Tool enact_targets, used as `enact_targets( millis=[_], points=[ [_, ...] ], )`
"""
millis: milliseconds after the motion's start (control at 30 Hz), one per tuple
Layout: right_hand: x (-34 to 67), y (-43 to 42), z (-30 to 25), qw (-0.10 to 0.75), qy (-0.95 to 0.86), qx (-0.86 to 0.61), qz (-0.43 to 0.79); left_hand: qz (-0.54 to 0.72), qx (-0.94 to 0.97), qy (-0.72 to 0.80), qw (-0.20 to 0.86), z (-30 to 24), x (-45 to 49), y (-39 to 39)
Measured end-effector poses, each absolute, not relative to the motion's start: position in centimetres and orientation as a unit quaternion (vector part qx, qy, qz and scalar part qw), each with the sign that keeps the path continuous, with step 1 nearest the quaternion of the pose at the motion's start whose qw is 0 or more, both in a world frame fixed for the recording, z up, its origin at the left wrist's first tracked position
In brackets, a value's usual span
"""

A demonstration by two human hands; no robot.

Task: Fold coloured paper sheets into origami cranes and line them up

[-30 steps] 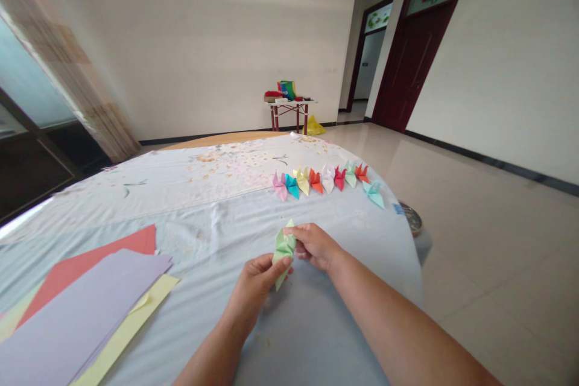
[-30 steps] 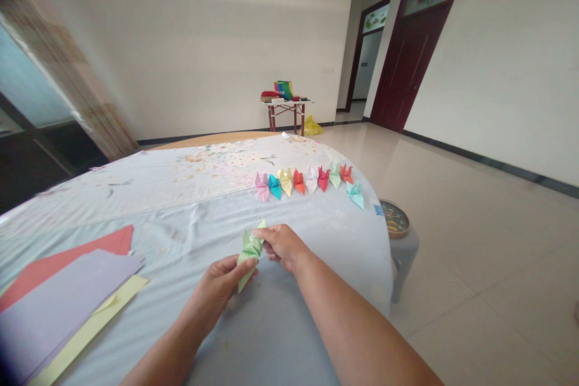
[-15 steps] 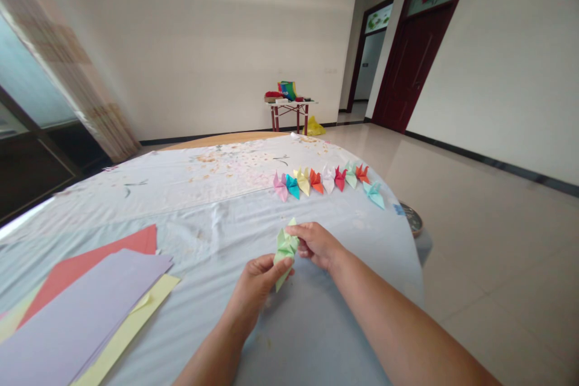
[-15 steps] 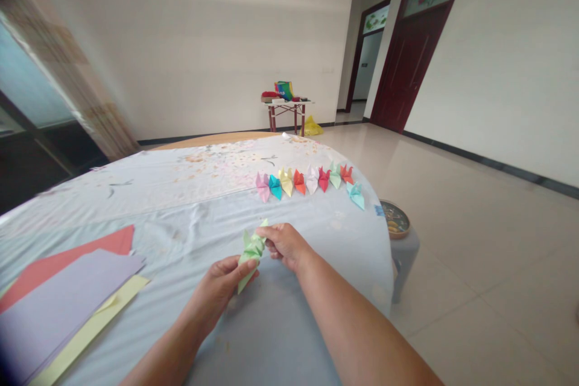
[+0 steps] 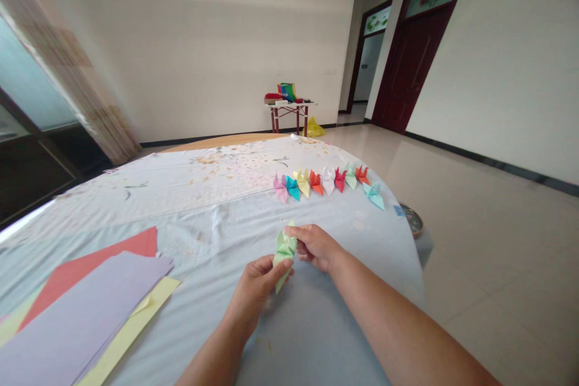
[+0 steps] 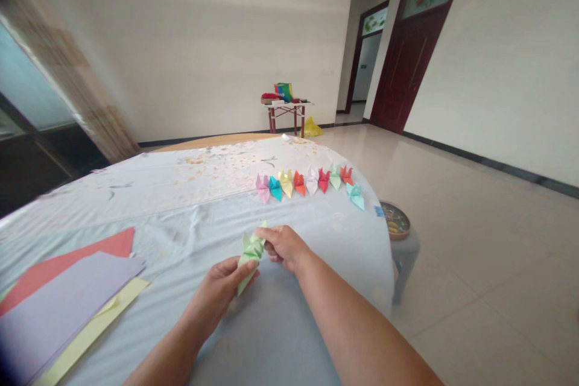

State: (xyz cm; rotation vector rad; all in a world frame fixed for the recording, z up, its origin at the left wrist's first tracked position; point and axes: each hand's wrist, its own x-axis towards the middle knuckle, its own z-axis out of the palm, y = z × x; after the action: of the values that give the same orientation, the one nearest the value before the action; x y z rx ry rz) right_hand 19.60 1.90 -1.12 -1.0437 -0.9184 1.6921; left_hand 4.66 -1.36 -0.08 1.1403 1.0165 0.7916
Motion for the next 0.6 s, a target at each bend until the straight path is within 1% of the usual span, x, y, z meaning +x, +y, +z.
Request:
enact_targets(
  millis=[267, 333, 467, 533, 600],
  points=[
    [19.4, 1.8, -1.3, 0.447, -0.399, -0.414, 0.686, 0.365, 0.496, 0.445, 0.650, -0.9, 4.5, -1.0],
    [19.5, 2.1, -1.6, 0.461, -0.420, -0.452, 0.637, 0.378, 0.480, 0.437, 0.660, -1.2, 4.5, -0.8],
    [20.2, 2.5, -1.3, 0.547, -0.463, -0.526, 0.458, 0.416, 0.431, 0.425, 0.678, -1.7, 4.3, -0.3],
    [20.5, 2.3, -0.7, 0.575, -0.482, -0.509, 0.421, 0.437, 0.404, 0.424, 0.682, -1.8, 4.2, -0.2],
    [20.7, 1.9, -0.1, 0.566, -0.524, -0.476, 0.422, 0.454, 0.387, 0.420, 0.684, -1.9, 4.1, -0.2]
  ],
)
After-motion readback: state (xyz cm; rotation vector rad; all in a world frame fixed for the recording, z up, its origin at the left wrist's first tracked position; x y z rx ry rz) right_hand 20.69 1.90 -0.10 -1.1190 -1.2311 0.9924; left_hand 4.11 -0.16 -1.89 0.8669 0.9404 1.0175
